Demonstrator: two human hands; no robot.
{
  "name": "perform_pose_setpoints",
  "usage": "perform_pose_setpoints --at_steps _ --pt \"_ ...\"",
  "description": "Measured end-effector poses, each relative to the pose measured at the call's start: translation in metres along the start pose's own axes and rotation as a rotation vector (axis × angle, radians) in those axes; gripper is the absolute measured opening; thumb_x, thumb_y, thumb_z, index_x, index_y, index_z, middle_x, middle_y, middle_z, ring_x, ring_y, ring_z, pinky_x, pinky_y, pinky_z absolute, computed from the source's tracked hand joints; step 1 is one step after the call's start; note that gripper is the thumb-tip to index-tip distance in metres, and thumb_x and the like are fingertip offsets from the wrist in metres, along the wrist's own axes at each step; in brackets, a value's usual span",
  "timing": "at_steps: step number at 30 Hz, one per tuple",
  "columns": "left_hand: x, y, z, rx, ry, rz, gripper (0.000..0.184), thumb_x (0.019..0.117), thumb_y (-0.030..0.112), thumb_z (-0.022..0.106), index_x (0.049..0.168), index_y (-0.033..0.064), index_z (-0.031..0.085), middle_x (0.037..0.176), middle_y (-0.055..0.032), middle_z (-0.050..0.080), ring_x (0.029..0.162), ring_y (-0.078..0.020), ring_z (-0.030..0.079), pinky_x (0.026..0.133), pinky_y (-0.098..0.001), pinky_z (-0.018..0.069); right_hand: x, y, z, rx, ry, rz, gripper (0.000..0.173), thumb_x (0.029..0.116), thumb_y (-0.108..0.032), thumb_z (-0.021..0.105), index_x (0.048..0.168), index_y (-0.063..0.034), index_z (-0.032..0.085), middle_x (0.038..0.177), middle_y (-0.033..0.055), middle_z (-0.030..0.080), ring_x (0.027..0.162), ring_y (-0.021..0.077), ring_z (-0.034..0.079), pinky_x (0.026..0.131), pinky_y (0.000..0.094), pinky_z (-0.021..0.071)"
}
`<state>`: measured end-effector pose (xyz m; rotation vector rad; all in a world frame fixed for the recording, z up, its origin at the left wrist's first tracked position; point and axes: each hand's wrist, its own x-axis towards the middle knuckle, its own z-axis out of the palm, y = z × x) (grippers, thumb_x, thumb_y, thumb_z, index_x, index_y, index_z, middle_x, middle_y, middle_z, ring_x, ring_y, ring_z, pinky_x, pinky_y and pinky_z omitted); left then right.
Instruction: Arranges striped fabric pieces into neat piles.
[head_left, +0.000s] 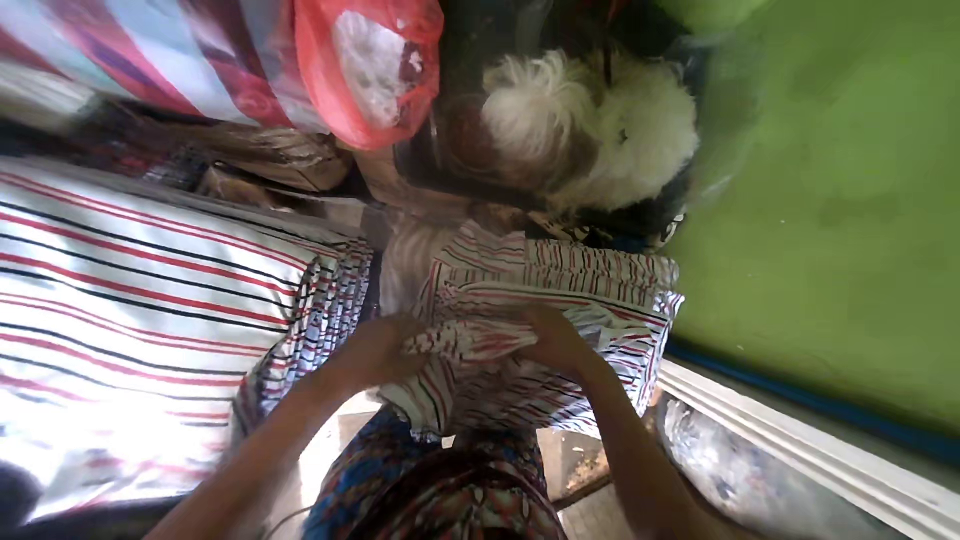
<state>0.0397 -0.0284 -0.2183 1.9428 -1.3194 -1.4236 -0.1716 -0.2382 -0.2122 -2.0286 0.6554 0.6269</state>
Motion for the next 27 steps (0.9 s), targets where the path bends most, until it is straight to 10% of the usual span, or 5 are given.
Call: perform_pose_setpoints --at_steps 10,15,19,22,27 --pt "-0.024 0.032 0.000 0.110 0.060 0.162 0.033 0.0855 0.016 0.074 0.112 -0.0031 0.071 0.104 -0.0258 0.069 0.095 -0.0467 0.068 0.080 -0.0664 0.0514 0.028 -0.061 0.008 -0.372 -0.287 -0.125 0.077 0.0812 -0.006 0.079 0.150 -0.0007 0.046 0.144 0.0269 0.054 0.138 0.0443 0.047 0.116 0.0630 0.0303" --pt "-0.033 0.028 0.013 0.008 0.371 0.240 0.029 0.0830 0.022 0.075 0.107 0.0044 0.073 0.100 -0.0160 0.071 0.092 -0.0360 0.069 0.079 -0.0604 0.0536 -0.021 -0.051 -0.017 -0.112 -0.450 -0.497 0.020 0.0844 0.000 0.071 0.097 0.0152 0.068 0.104 0.0319 0.068 0.104 0.0465 0.066 0.093 0.0603 0.0500" --pt "-0.039 0.028 0.022 -0.294 0.710 0.034 0.045 0.0902 0.024 0.075 0.127 0.0009 0.064 0.127 -0.0176 0.064 0.118 -0.0300 0.062 0.100 -0.0530 0.0509 -0.030 -0.038 -0.035 -0.024 -0.501 -0.304 0.027 0.0924 0.002 0.061 0.114 0.0165 0.064 0.112 0.0294 0.067 0.107 0.0353 0.066 0.096 0.0490 0.0513" --pt "-0.056 0.031 0.050 -0.428 0.863 -0.246 0.028 0.0997 0.019 0.064 0.118 -0.0016 0.065 0.112 -0.0161 0.067 0.099 -0.0231 0.067 0.088 -0.0447 0.0559 -0.037 -0.044 -0.045 -0.077 -0.512 -0.402 0.019 0.0898 0.002 0.065 0.098 0.0190 0.065 0.102 0.0328 0.067 0.101 0.0419 0.066 0.094 0.0534 0.0508" --pt "-0.047 0.045 0.102 -0.650 0.520 -0.275 0.048 0.1001 0.030 0.063 0.138 0.0012 0.059 0.134 -0.0197 0.062 0.115 -0.0283 0.065 0.096 -0.0452 0.0542 -0.033 -0.027 -0.046 0.034 -0.550 -0.295 0.026 0.0962 -0.007 0.063 0.112 0.0140 0.064 0.101 0.0209 0.070 0.092 0.0200 0.068 0.086 0.0370 0.0554"
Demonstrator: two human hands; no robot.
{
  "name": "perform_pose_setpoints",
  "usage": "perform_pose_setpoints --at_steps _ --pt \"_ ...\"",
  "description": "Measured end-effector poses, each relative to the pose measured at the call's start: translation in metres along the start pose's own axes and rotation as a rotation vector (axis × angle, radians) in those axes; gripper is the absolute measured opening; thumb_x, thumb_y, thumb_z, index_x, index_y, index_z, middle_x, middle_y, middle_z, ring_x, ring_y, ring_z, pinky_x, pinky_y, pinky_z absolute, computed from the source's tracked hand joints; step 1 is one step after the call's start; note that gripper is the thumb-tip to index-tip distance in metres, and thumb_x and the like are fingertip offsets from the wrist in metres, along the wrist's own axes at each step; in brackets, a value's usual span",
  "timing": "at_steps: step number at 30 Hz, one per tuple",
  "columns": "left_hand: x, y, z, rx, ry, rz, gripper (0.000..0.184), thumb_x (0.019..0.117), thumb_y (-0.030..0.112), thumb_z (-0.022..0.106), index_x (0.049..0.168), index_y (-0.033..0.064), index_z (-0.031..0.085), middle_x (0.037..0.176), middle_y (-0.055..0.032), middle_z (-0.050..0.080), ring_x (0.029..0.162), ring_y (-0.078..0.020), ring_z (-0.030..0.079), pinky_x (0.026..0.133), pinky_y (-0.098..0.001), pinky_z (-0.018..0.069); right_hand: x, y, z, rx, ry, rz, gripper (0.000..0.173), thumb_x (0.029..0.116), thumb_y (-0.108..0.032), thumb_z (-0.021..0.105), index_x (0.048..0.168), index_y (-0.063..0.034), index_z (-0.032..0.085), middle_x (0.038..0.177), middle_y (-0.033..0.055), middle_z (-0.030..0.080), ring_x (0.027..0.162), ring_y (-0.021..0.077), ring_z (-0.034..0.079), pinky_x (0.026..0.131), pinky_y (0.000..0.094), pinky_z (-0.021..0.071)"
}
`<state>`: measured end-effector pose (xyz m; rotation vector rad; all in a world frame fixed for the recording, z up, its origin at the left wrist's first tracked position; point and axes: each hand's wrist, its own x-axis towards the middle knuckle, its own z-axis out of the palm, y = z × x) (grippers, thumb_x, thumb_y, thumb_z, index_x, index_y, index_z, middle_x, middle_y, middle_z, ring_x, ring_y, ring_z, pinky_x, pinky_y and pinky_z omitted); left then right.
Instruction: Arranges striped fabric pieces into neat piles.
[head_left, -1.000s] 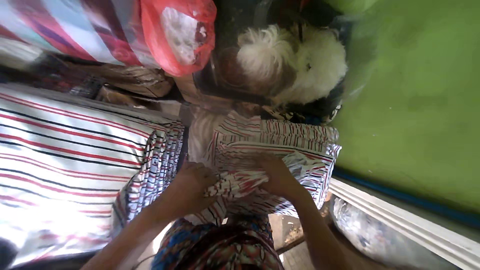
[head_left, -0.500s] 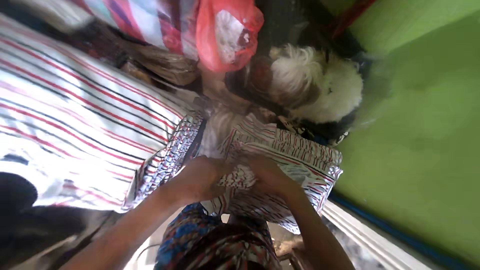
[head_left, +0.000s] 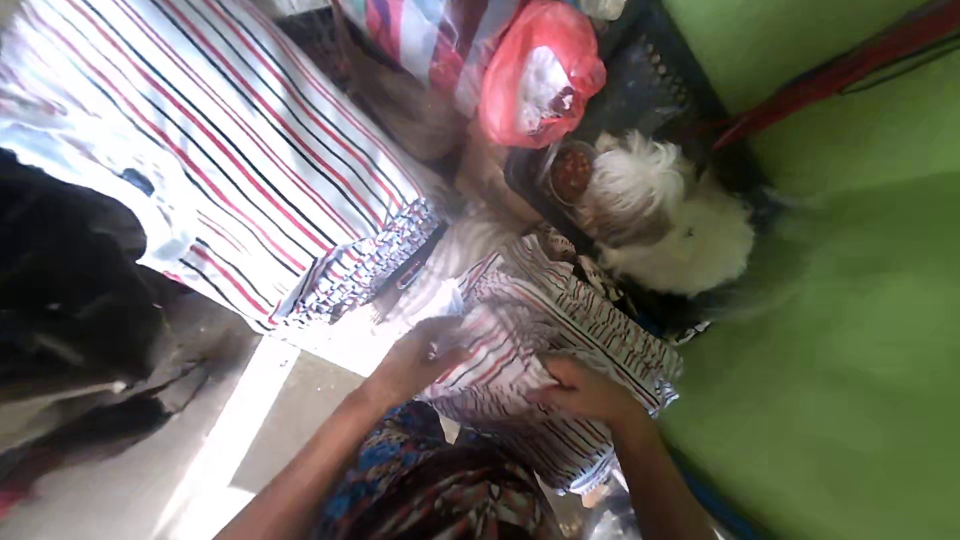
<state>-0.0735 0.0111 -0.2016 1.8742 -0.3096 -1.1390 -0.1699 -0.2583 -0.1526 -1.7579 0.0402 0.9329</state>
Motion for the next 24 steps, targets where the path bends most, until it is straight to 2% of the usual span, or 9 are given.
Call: perform_pose_setpoints --at_steps 5,9,11,14,16,17,20,22,24 --pt "-0.003 -0.005 0.025 -0.129 0.098 0.030 0.024 0.0959 0.018 0.068 0.112 0.0005 0.069 0.105 -0.0083 0.070 0.090 -0.0097 0.065 0.082 -0.0293 0.0546 -0.008 -0.001 0.001 0.024 -0.034 0.018 0.028 0.0973 -0.010 0.063 0.115 0.0131 0.063 0.097 0.0147 0.068 0.083 0.0085 0.062 0.077 0.0262 0.0517" --pt "-0.015 -0.017 0.012 -0.297 0.106 0.112 0.008 0.0949 0.010 0.064 0.101 0.0043 0.065 0.088 0.0064 0.065 0.078 0.0026 0.061 0.074 -0.0176 0.0531 -0.009 -0.001 0.009 -0.068 -0.010 -0.204 0.020 0.0878 -0.002 0.066 0.093 0.0169 0.065 0.094 0.0268 0.069 0.091 0.0307 0.068 0.085 0.0437 0.0540" --pt "-0.019 -0.029 0.013 -0.507 0.157 0.257 0.012 0.0890 0.007 0.068 0.097 0.0161 0.064 0.094 0.0127 0.068 0.086 0.0022 0.065 0.079 -0.0187 0.0559 -0.007 -0.004 0.007 -0.032 -0.040 -0.082 0.026 0.0942 -0.006 0.063 0.110 0.0149 0.065 0.097 0.0203 0.069 0.086 0.0180 0.066 0.080 0.0334 0.0548" --pt "-0.015 -0.032 0.011 -0.604 0.167 0.322 0.027 0.0838 0.004 0.069 0.104 0.0205 0.063 0.098 0.0146 0.069 0.090 0.0005 0.066 0.081 -0.0202 0.0568 -0.003 -0.002 0.009 -0.104 0.038 -0.087 0.025 0.0936 -0.009 0.068 0.098 0.0162 0.066 0.097 0.0275 0.068 0.092 0.0333 0.067 0.086 0.0468 0.0537" --pt "-0.016 -0.029 0.011 -0.508 0.094 0.199 0.040 0.0841 0.008 0.069 0.120 0.0089 0.053 0.094 0.0117 0.065 0.083 0.0005 0.065 0.076 -0.0198 0.0564 -0.005 -0.006 0.016 -0.105 0.040 -0.188 0.022 0.0899 -0.005 0.068 0.092 0.0165 0.065 0.092 0.0285 0.068 0.090 0.0355 0.067 0.084 0.0473 0.0527" --pt "-0.015 -0.028 0.010 -0.435 0.038 0.109 0.047 0.0846 0.012 0.071 0.127 0.0035 0.051 0.093 0.0082 0.065 0.080 -0.0007 0.064 0.074 -0.0208 0.0566 -0.005 -0.007 0.016 -0.071 0.019 -0.141 0.025 0.0925 -0.006 0.066 0.101 0.0171 0.065 0.097 0.0276 0.069 0.092 0.0321 0.067 0.086 0.0446 0.0536" --pt "-0.007 -0.013 0.003 -0.161 -0.173 -0.143 0.035 0.0890 0.019 0.078 0.115 -0.0011 0.068 0.095 -0.0058 0.071 0.085 -0.0100 0.067 0.083 -0.0331 0.0568 -0.005 -0.002 0.016 -0.071 0.056 0.000 0.028 0.0966 -0.013 0.066 0.103 0.0141 0.064 0.095 0.0242 0.067 0.089 0.0292 0.065 0.083 0.0444 0.0529" --pt "-0.007 -0.006 -0.004 -0.110 -0.274 -0.147 0.023 0.0921 0.020 0.075 0.106 0.0014 0.071 0.089 -0.0014 0.069 0.081 -0.0057 0.064 0.080 -0.0297 0.0546 -0.010 -0.009 0.017 -0.103 0.048 -0.067 0.026 0.0929 -0.010 0.068 0.093 0.0162 0.064 0.092 0.0277 0.067 0.088 0.0344 0.065 0.083 0.0478 0.0522" --pt "-0.007 -0.005 -0.009 -0.205 -0.321 -0.041 0.016 0.0919 0.018 0.071 0.101 0.0048 0.070 0.086 0.0069 0.069 0.079 0.0016 0.063 0.078 -0.0219 0.0546 -0.011 -0.008 0.015 -0.059 0.013 -0.055 0.027 0.0942 -0.010 0.067 0.101 0.0160 0.065 0.094 0.0250 0.067 0.087 0.0277 0.064 0.081 0.0412 0.0522"
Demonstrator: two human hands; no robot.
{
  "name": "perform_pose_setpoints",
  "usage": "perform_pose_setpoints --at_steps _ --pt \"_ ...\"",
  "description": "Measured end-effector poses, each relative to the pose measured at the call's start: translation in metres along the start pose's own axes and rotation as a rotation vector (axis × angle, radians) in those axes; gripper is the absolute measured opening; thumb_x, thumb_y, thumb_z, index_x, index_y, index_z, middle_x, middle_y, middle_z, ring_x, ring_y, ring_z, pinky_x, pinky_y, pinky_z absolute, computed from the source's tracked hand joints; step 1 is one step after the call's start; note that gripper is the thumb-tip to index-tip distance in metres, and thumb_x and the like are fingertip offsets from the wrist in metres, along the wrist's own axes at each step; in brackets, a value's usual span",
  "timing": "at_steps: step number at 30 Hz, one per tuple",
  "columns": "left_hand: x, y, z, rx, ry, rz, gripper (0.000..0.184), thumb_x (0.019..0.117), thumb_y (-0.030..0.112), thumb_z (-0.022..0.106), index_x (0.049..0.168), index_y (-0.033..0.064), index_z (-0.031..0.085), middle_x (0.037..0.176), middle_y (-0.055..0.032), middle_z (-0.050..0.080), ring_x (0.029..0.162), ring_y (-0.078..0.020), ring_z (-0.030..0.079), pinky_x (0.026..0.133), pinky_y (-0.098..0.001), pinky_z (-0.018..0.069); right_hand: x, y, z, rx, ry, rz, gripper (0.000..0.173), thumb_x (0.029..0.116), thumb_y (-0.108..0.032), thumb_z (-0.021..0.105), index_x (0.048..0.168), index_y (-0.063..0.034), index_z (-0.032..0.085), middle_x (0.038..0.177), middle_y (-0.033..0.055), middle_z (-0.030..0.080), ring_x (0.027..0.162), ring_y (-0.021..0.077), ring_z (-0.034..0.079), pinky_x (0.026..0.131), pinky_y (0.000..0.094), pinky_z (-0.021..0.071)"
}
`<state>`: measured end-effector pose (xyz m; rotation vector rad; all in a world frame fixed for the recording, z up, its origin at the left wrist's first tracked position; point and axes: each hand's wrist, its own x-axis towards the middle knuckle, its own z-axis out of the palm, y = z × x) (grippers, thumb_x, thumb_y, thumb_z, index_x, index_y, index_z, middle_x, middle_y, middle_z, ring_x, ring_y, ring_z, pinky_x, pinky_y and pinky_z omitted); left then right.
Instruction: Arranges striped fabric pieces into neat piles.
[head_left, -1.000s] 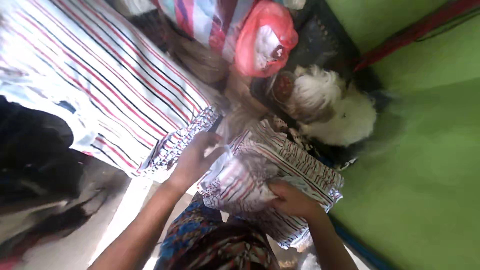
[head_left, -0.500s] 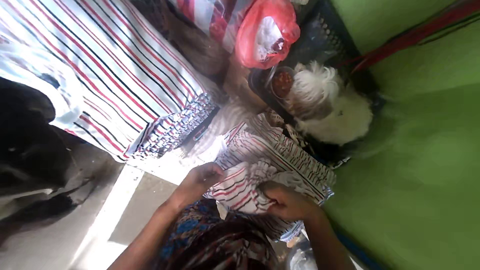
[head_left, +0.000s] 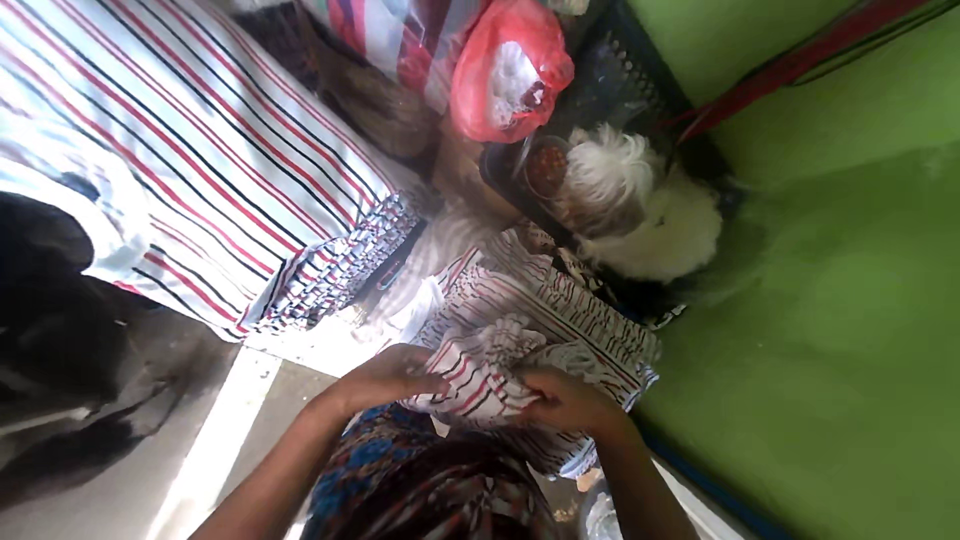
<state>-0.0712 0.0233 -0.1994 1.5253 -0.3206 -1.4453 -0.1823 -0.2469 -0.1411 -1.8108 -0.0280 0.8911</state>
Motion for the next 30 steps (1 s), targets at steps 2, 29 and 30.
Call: perform_pose_setpoints --at_steps 2,29,30 --pt "0.005 0.003 0.002 -0.044 -0.028 0.124 0.016 0.0922 0.020 0.067 0.100 0.0060 0.069 0.090 0.0098 0.068 0.084 0.0042 0.063 0.081 -0.0197 0.0544 0.002 0.010 0.000 -0.017 0.017 0.016 0.030 0.0945 -0.012 0.068 0.104 0.0164 0.065 0.097 0.0273 0.067 0.090 0.0309 0.065 0.084 0.0443 0.0528" --pt "0.074 0.016 0.042 0.358 -0.223 0.126 0.077 0.0768 0.028 0.088 0.137 -0.0062 0.055 0.126 -0.0203 0.066 0.119 -0.0259 0.064 0.107 -0.0464 0.0482 0.007 0.018 -0.022 0.235 0.214 0.063 0.030 0.0985 -0.019 0.063 0.107 0.0099 0.064 0.088 0.0091 0.065 0.077 0.0051 0.059 0.075 0.0239 0.0510" --pt "0.075 0.013 0.037 0.238 -0.206 0.011 0.071 0.0794 0.019 0.085 0.137 -0.0077 0.053 0.125 -0.0184 0.066 0.117 -0.0206 0.064 0.106 -0.0409 0.0490 0.018 0.012 -0.029 0.189 0.239 0.131 0.035 0.0997 -0.021 0.064 0.116 0.0098 0.065 0.100 0.0162 0.069 0.089 0.0137 0.064 0.086 0.0320 0.0522"
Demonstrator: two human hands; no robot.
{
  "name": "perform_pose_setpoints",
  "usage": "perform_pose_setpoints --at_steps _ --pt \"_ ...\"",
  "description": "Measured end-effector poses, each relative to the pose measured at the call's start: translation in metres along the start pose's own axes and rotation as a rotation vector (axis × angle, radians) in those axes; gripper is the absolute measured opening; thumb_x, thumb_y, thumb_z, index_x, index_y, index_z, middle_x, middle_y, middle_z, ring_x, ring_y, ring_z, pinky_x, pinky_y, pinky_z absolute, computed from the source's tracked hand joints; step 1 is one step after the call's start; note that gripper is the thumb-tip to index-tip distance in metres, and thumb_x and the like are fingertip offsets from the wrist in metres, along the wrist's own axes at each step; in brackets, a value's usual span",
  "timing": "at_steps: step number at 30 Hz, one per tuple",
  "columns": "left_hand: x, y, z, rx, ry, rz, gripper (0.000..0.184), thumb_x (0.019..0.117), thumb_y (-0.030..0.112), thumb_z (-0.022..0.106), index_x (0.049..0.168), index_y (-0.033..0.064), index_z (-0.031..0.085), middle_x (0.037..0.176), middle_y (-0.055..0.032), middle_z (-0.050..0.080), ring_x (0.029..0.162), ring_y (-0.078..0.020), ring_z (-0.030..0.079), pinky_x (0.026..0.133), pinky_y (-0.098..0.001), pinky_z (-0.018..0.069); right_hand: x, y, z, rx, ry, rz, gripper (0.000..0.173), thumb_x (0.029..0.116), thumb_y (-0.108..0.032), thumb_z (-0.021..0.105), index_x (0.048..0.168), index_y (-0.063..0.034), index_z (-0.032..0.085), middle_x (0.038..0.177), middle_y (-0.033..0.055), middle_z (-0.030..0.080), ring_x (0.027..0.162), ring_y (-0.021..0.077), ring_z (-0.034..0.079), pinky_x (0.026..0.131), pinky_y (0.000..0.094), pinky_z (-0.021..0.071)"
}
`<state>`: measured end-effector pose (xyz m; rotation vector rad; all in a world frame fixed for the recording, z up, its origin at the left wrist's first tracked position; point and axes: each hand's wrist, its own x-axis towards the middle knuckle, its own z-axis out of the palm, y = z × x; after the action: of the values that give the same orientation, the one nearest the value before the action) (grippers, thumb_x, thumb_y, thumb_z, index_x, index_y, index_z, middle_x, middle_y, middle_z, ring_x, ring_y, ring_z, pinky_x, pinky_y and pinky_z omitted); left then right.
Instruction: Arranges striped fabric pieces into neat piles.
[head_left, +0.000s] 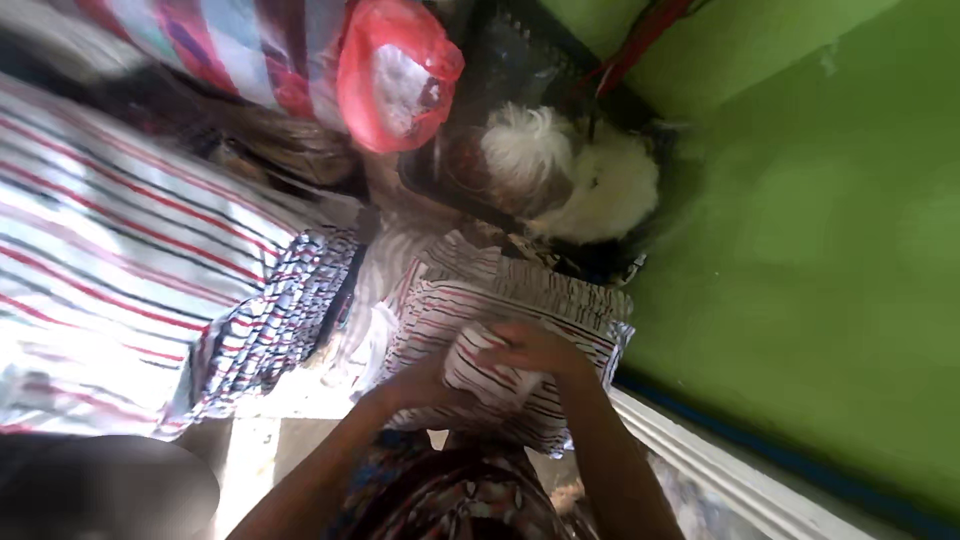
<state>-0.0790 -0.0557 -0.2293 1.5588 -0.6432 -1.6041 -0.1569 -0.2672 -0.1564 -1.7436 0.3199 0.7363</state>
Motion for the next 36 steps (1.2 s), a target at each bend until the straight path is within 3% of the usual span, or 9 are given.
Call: perform_pose_setpoints --at_steps 2,4,8,11,14,18,23,28,36 --pt "0.004 -0.015 -0.006 -0.260 0.129 -0.185 0.066 0.0824 0.008 0.076 0.140 -0.0069 0.046 0.118 -0.0124 0.066 0.105 -0.0126 0.066 0.095 -0.0339 0.0548 0.032 -0.014 0.004 -0.125 0.132 0.119 0.042 0.1015 -0.028 0.064 0.127 0.0052 0.065 0.120 0.0236 0.068 0.113 0.0313 0.065 0.103 0.0496 0.0478" --pt "0.016 -0.025 -0.012 -0.409 0.263 -0.263 0.058 0.0869 0.004 0.067 0.140 -0.0023 0.043 0.109 -0.0075 0.067 0.094 -0.0103 0.067 0.084 -0.0320 0.0583 0.055 -0.015 0.017 -0.283 0.384 0.086 0.033 0.1024 -0.025 0.062 0.123 0.0007 0.068 0.122 0.0212 0.068 0.120 0.0361 0.063 0.105 0.0560 0.0459" --pt "0.013 -0.022 -0.009 -0.325 0.319 -0.218 0.054 0.0879 0.006 0.069 0.136 -0.0004 0.047 0.105 -0.0027 0.071 0.091 -0.0061 0.070 0.084 -0.0272 0.0601 0.013 0.032 0.055 -0.175 0.944 -0.173 0.024 0.0984 -0.013 0.062 0.115 0.0008 0.072 0.122 0.0174 0.070 0.120 0.0318 0.064 0.105 0.0494 0.0494" --pt "0.003 -0.022 0.003 -0.052 0.512 -0.209 0.058 0.0898 0.020 0.075 0.137 -0.0040 0.053 0.118 -0.0150 0.068 0.105 -0.0164 0.068 0.095 -0.0383 0.0554 -0.058 0.105 0.082 -0.090 1.318 0.111 0.032 0.0961 -0.009 0.059 0.119 0.0126 0.065 0.119 0.0297 0.066 0.114 0.0393 0.065 0.101 0.0473 0.0523" --pt "-0.006 -0.026 0.016 0.120 0.642 -0.190 0.060 0.0917 0.027 0.075 0.139 -0.0044 0.054 0.119 -0.0222 0.068 0.106 -0.0246 0.068 0.097 -0.0468 0.0525 -0.102 0.154 0.108 0.227 1.251 0.468 0.047 0.0985 -0.014 0.063 0.135 0.0142 0.053 0.126 0.0314 0.062 0.114 0.0379 0.063 0.097 0.0449 0.0523" --pt "-0.005 -0.030 0.014 0.033 0.543 -0.202 0.067 0.0910 0.021 0.074 0.144 -0.0079 0.044 0.122 -0.0204 0.066 0.106 -0.0164 0.067 0.095 -0.0367 0.0547 -0.099 0.157 0.118 0.488 0.974 0.591 0.081 0.0893 -0.020 0.079 0.151 0.0100 0.037 0.141 0.0313 0.054 0.130 0.0370 0.057 0.111 0.0470 0.0448" --pt "0.001 -0.028 0.010 -0.186 0.334 -0.194 0.055 0.0862 0.004 0.071 0.135 -0.0031 0.047 0.108 -0.0033 0.070 0.096 -0.0045 0.069 0.089 -0.0257 0.0583 -0.096 0.158 0.102 0.587 0.916 0.424 0.081 0.0922 -0.018 0.076 0.153 0.0119 0.030 0.146 0.0300 0.050 0.135 0.0295 0.053 0.115 0.0390 0.0415" --pt "0.011 -0.027 -0.019 -0.278 0.295 -0.135 0.060 0.0776 0.010 0.069 0.132 0.0051 0.045 0.101 0.0050 0.071 0.091 -0.0039 0.070 0.085 -0.0267 0.0602 -0.110 0.180 0.091 0.736 0.917 0.270 0.066 0.0931 -0.009 0.071 0.148 0.0085 0.039 0.131 0.0199 0.063 0.113 0.0120 0.066 0.098 0.0273 0.0548" --pt "0.019 -0.002 -0.009 0.004 0.499 -0.197 0.061 0.0923 0.008 0.073 0.144 -0.0054 0.043 0.126 -0.0166 0.063 0.109 -0.0118 0.065 0.096 -0.0304 0.0539 -0.087 0.180 0.084 0.322 0.900 0.445 0.061 0.1078 -0.030 0.051 0.148 0.0136 0.039 0.141 0.0332 0.054 0.135 0.0372 0.053 0.116 0.0456 0.0392"
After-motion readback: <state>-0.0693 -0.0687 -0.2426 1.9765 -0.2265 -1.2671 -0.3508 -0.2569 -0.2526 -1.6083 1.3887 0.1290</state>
